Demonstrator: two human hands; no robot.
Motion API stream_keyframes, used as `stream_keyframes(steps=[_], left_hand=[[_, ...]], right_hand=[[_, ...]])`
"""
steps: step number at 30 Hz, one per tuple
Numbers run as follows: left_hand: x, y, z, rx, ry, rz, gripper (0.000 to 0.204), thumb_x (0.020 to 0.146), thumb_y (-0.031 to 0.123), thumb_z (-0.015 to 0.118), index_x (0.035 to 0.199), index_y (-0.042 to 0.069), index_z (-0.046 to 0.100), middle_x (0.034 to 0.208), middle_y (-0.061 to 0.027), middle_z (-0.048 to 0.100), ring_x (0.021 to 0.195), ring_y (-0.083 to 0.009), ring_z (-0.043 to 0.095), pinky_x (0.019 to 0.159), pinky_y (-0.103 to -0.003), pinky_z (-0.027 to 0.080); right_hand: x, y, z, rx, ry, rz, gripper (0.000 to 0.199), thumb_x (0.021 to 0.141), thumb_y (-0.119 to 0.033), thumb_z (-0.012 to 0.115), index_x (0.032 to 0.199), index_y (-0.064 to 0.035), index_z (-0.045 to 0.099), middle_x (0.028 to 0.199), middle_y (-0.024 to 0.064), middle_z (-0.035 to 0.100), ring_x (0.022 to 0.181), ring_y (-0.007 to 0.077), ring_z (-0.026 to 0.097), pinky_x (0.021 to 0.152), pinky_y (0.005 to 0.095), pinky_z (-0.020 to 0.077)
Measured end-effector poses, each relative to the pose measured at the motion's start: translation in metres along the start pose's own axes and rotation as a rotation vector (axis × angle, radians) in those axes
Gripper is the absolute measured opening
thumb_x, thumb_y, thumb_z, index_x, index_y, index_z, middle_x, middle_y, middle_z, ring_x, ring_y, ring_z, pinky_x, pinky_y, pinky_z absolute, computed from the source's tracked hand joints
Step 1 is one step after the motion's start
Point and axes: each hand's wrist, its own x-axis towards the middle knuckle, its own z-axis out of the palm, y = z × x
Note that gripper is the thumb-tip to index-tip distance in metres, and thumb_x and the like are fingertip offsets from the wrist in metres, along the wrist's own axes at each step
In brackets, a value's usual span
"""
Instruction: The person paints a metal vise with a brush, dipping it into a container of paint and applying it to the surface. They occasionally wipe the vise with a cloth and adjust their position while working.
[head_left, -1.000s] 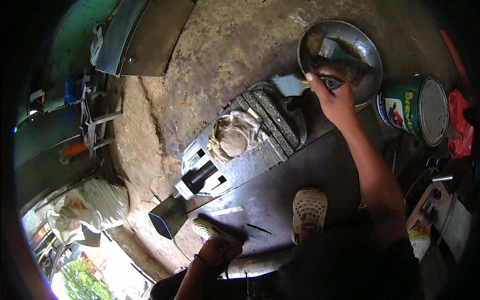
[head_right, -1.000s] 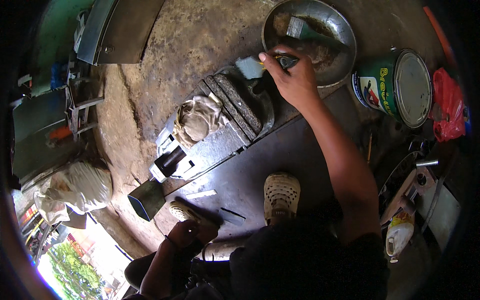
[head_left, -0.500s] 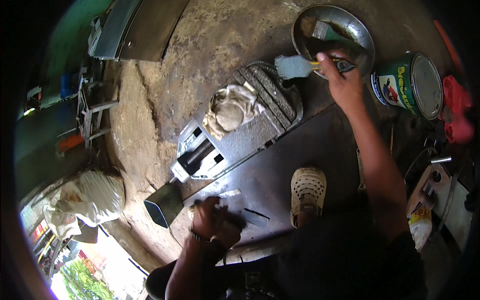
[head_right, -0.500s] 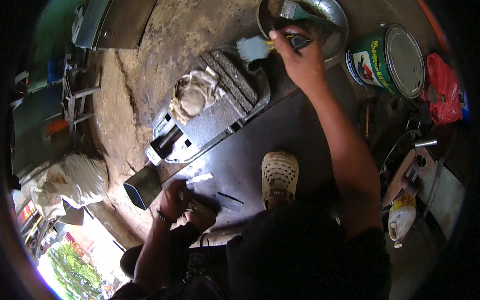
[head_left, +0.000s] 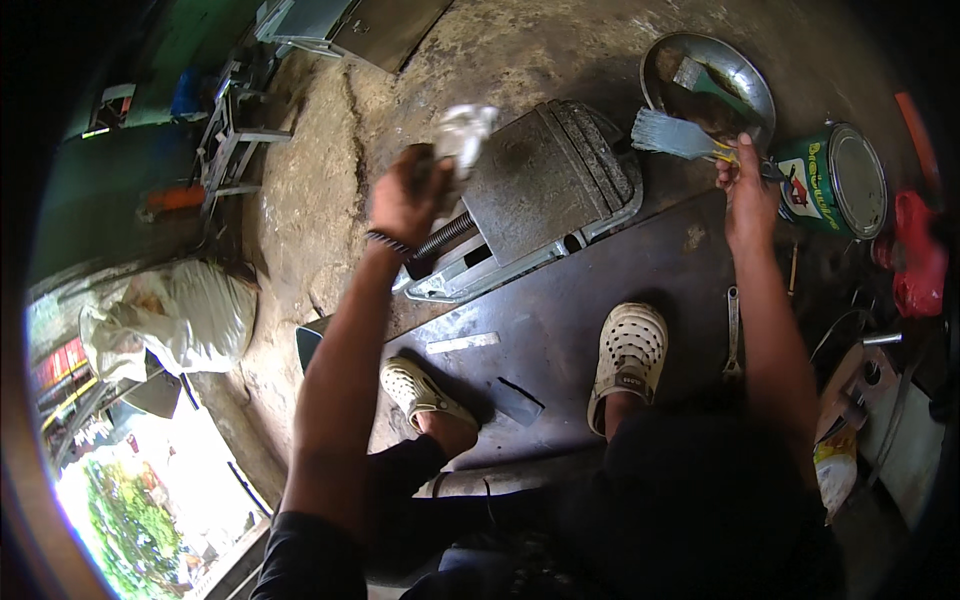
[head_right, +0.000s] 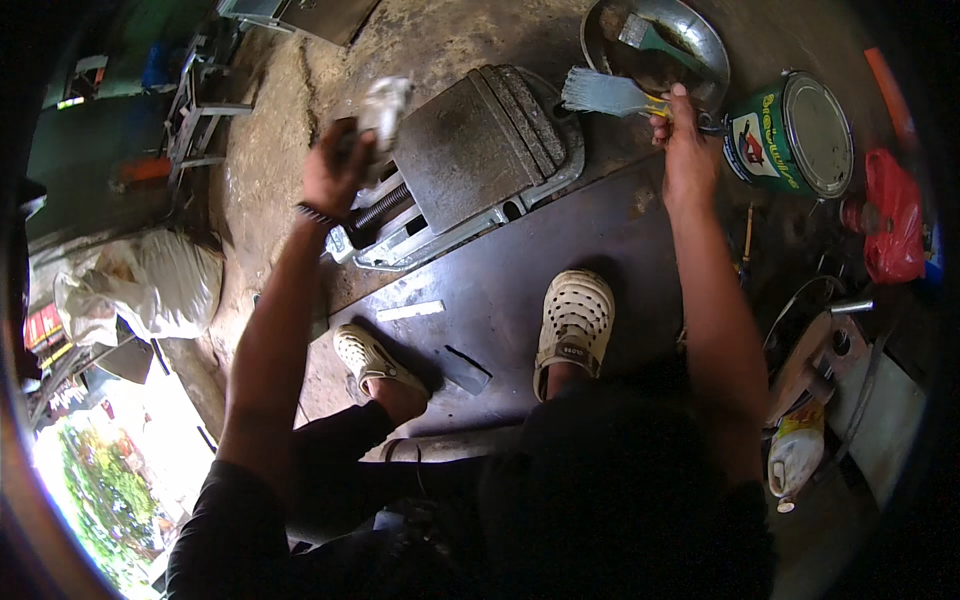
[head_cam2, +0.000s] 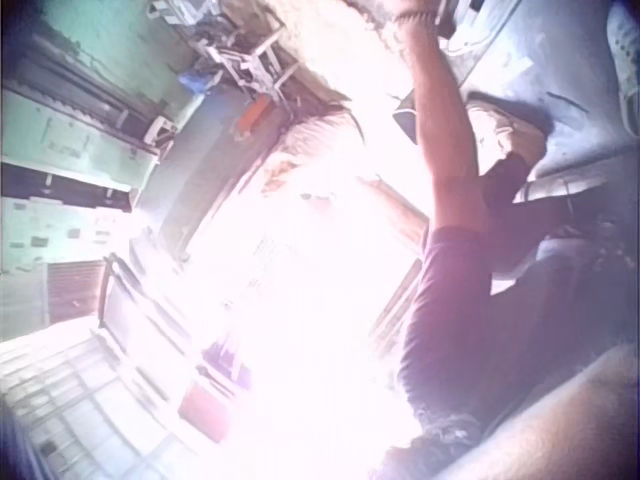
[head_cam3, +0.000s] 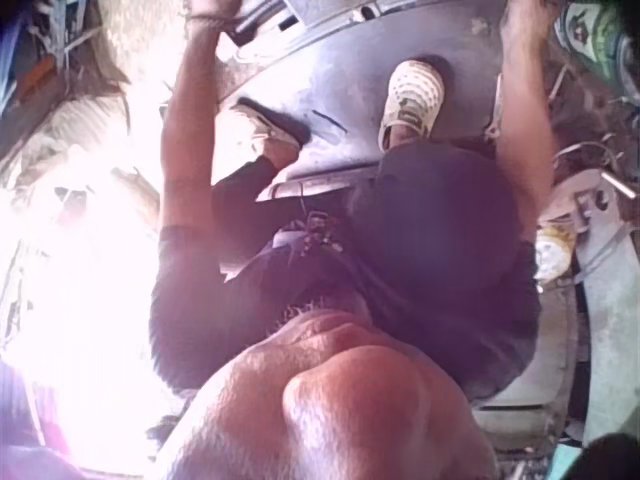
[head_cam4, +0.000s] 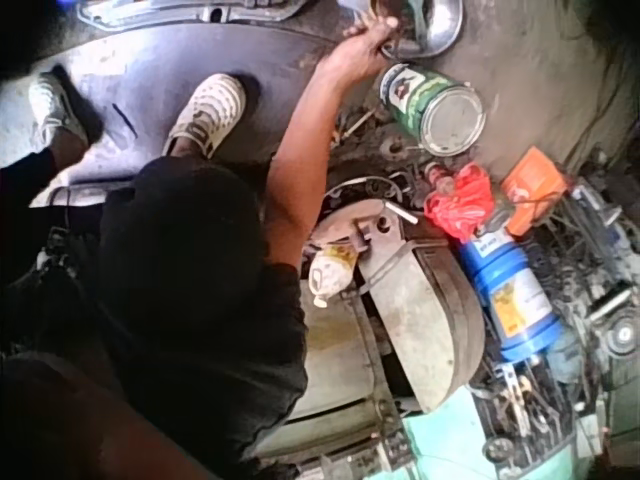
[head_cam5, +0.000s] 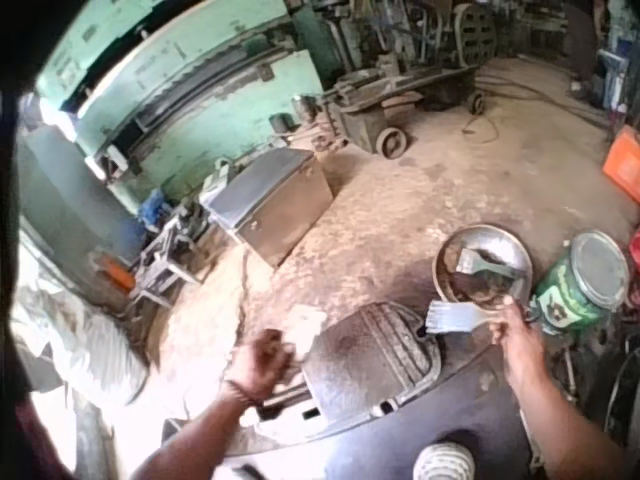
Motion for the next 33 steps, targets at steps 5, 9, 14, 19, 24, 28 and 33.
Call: stream_keyframes(steps=[5, 9, 14, 19, 24, 28, 33], left_hand=[[-0.118, 0.0, -0.106, 0.344, 0.129, -0.034, 0.034, 0.087, 0.022, 0.07, 0.11, -0.003, 0.061, 0.091, -0.0141, 0.067, 0.08, -0.0198, 0.063, 0.071, -0.033, 0.05], [-0.231, 0.003, -0.17, 0.628, 0.013, -0.096, 0.031, 0.081, 0.013, 0.069, 0.106, -0.005, 0.061, 0.088, -0.0169, 0.06, 0.078, -0.0313, 0.058, 0.069, -0.039, 0.047], [-0.351, -0.047, -0.256, 0.759, 0.133, -0.183, 0.026, 0.086, 0.006, 0.064, 0.108, -0.006, 0.058, 0.092, -0.0184, 0.058, 0.083, -0.0326, 0.058, 0.073, -0.041, 0.047], [-0.431, -0.122, -0.305, 0.889, 0.307, -0.471, 0.02, 0.092, 0.012, 0.058, 0.104, -0.005, 0.057, 0.084, -0.0142, 0.056, 0.071, -0.0251, 0.051, 0.066, -0.039, 0.046], [-0.426, -0.139, -0.29, 0.727, 0.269, -0.477, 0.02, 0.091, 0.017, 0.061, 0.092, -0.003, 0.06, 0.075, -0.0093, 0.058, 0.061, -0.0166, 0.052, 0.054, -0.033, 0.044], [-0.415, -0.124, -0.284, 0.569, 0.143, -0.514, 0.019, 0.091, 0.016, 0.061, 0.092, -0.003, 0.06, 0.072, -0.0082, 0.058, 0.059, -0.0157, 0.052, 0.052, -0.033, 0.044], [-0.416, -0.122, -0.281, 0.572, 0.125, -0.538, 0.021, 0.091, 0.018, 0.062, 0.09, -0.003, 0.06, 0.072, -0.0094, 0.059, 0.06, -0.0166, 0.053, 0.052, -0.032, 0.044]], right_hand=[[-0.007, 0.008, -0.001, 0.052, -0.008, -0.062, 0.029, 0.09, -0.031, 0.07, 0.093, -0.0031, 0.064, 0.075, 0.0033, 0.064, 0.062, 0.0081, 0.057, 0.057, 0.0216, 0.0449], [-0.01, 0.017, -0.002, 0.024, -0.085, -0.188, 0.025, 0.091, -0.027, 0.068, 0.094, -0.0028, 0.063, 0.073, 0.0012, 0.062, 0.063, 0.0075, 0.058, 0.056, 0.0212, 0.0437], [-0.006, 0.029, -0.004, -0.128, -0.109, -0.276, 0.024, 0.091, -0.025, 0.069, 0.09, -0.0012, 0.065, 0.074, 0.0019, 0.064, 0.067, 0.0079, 0.059, 0.061, 0.0241, 0.0458], [-0.005, 0.032, -0.002, -0.333, -0.186, -0.366, 0.025, 0.088, -0.024, 0.071, 0.088, 0.0004, 0.066, 0.077, 0.0088, 0.068, 0.073, 0.0114, 0.061, 0.069, 0.0293, 0.0479], [-0.013, 0.039, -0.001, -0.368, -0.262, -0.52, 0.02, 0.088, -0.019, 0.07, 0.088, -0.0002, 0.066, 0.076, 0.0083, 0.067, 0.07, 0.0134, 0.062, 0.067, 0.0294, 0.0482], [-0.025, 0.052, -0.001, -0.47, -0.258, -0.644, 0.015, 0.085, -0.015, 0.07, 0.086, -0.0011, 0.065, 0.074, 0.0142, 0.066, 0.069, 0.0256, 0.067, 0.064, 0.0347, 0.0498], [-0.063, 0.059, -0.014, -0.566, -0.272, -0.585, 0.013, 0.084, -0.012, 0.067, 0.081, -0.0022, 0.06, 0.07, 0.016, 0.063, 0.064, 0.0344, 0.065, 0.056, 0.0392, 0.0484]])
